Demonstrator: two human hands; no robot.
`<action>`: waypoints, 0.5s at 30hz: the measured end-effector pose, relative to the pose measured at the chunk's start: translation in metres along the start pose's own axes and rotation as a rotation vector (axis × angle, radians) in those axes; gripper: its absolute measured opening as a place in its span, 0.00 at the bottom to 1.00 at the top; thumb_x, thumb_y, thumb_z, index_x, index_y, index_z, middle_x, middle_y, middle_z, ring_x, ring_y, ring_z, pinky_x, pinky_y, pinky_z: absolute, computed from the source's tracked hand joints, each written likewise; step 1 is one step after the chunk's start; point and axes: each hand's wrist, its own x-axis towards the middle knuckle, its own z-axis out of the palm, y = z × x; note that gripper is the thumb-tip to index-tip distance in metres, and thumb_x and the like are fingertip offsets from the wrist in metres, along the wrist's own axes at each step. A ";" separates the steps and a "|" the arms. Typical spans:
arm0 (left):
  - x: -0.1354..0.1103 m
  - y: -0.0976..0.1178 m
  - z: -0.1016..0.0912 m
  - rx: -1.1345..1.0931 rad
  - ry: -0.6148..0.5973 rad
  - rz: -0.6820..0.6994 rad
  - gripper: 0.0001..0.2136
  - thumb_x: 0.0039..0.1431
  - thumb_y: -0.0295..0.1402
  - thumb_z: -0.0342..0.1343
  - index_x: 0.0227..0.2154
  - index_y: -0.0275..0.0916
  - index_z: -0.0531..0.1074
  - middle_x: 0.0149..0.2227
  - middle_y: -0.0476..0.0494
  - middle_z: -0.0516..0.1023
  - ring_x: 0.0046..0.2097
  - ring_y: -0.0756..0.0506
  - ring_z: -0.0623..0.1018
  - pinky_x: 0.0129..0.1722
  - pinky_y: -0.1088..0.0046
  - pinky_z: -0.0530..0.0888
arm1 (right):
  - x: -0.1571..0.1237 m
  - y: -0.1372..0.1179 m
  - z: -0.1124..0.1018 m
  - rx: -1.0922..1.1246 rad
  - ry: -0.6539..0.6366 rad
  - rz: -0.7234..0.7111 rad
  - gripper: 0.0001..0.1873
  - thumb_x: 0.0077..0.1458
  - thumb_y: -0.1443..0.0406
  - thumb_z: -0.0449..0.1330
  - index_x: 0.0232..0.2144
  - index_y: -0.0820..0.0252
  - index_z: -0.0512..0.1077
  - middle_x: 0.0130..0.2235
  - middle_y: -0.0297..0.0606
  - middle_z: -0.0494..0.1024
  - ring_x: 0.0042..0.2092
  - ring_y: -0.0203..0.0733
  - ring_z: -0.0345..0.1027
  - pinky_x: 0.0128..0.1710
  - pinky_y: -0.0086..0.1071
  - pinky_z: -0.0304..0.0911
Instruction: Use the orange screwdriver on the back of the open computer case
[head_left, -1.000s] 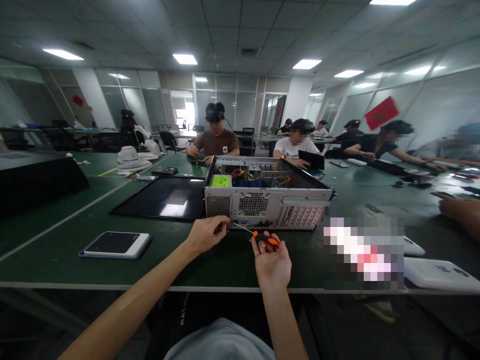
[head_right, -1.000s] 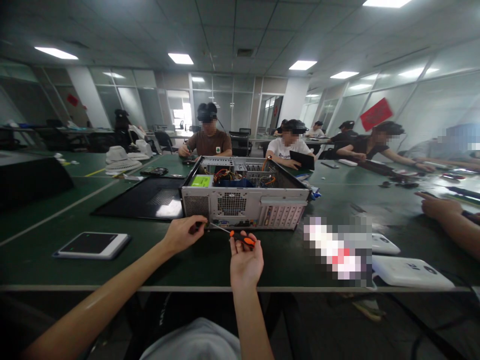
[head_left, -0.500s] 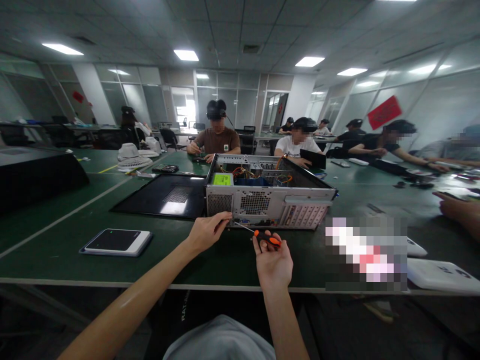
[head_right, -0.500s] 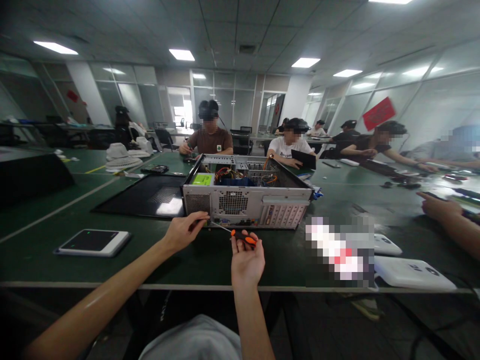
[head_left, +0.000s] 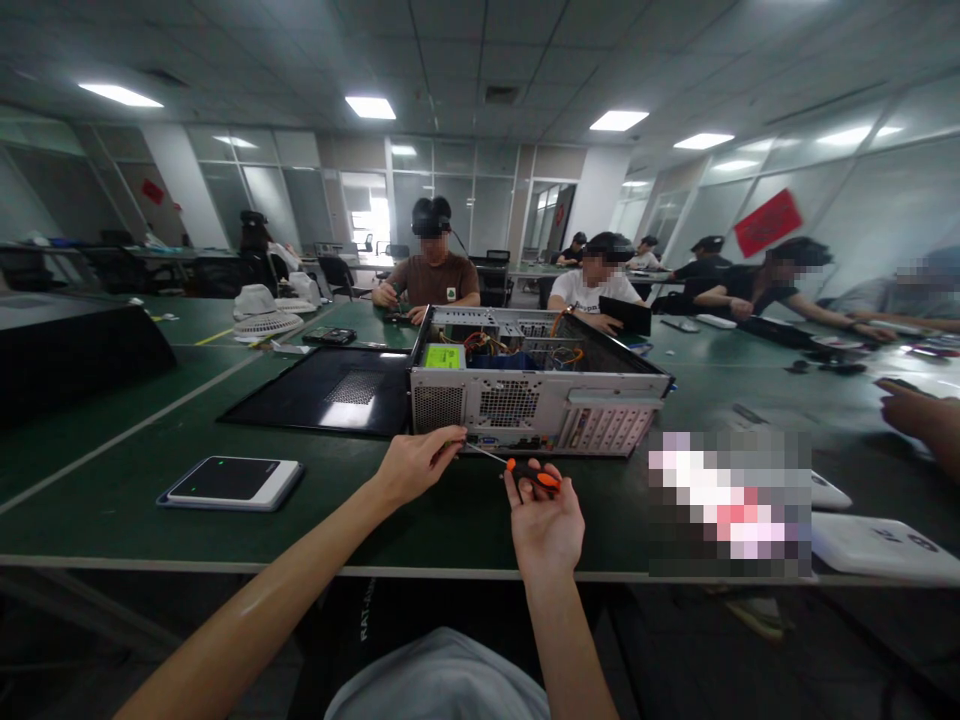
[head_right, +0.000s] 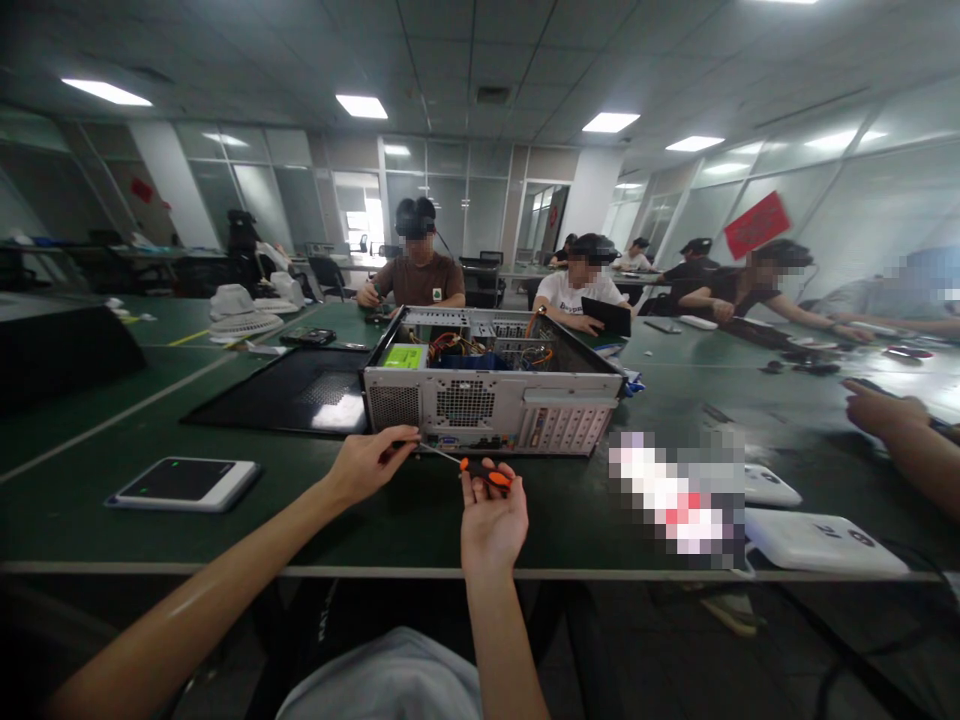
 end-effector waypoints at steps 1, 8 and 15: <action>0.000 0.000 0.000 0.001 -0.002 -0.001 0.10 0.74 0.34 0.50 0.50 0.38 0.72 0.41 0.45 0.86 0.29 0.50 0.84 0.30 0.79 0.80 | 0.000 0.000 0.000 0.001 0.001 0.000 0.13 0.63 0.58 0.53 0.32 0.55 0.74 0.34 0.32 0.83 0.29 0.35 0.71 0.50 0.44 0.74; 0.001 0.003 -0.002 0.011 -0.001 0.006 0.10 0.75 0.34 0.49 0.50 0.38 0.72 0.41 0.45 0.86 0.31 0.50 0.85 0.31 0.79 0.81 | 0.000 0.000 0.000 -0.003 0.006 -0.005 0.13 0.63 0.58 0.53 0.32 0.55 0.74 0.34 0.32 0.83 0.28 0.34 0.71 0.50 0.44 0.74; 0.002 0.003 -0.003 0.003 0.038 -0.003 0.09 0.75 0.33 0.50 0.50 0.38 0.72 0.41 0.44 0.86 0.33 0.49 0.86 0.32 0.78 0.81 | 0.002 0.001 -0.004 -0.022 -0.017 -0.025 0.11 0.61 0.57 0.57 0.32 0.54 0.74 0.35 0.32 0.83 0.30 0.36 0.72 0.53 0.49 0.73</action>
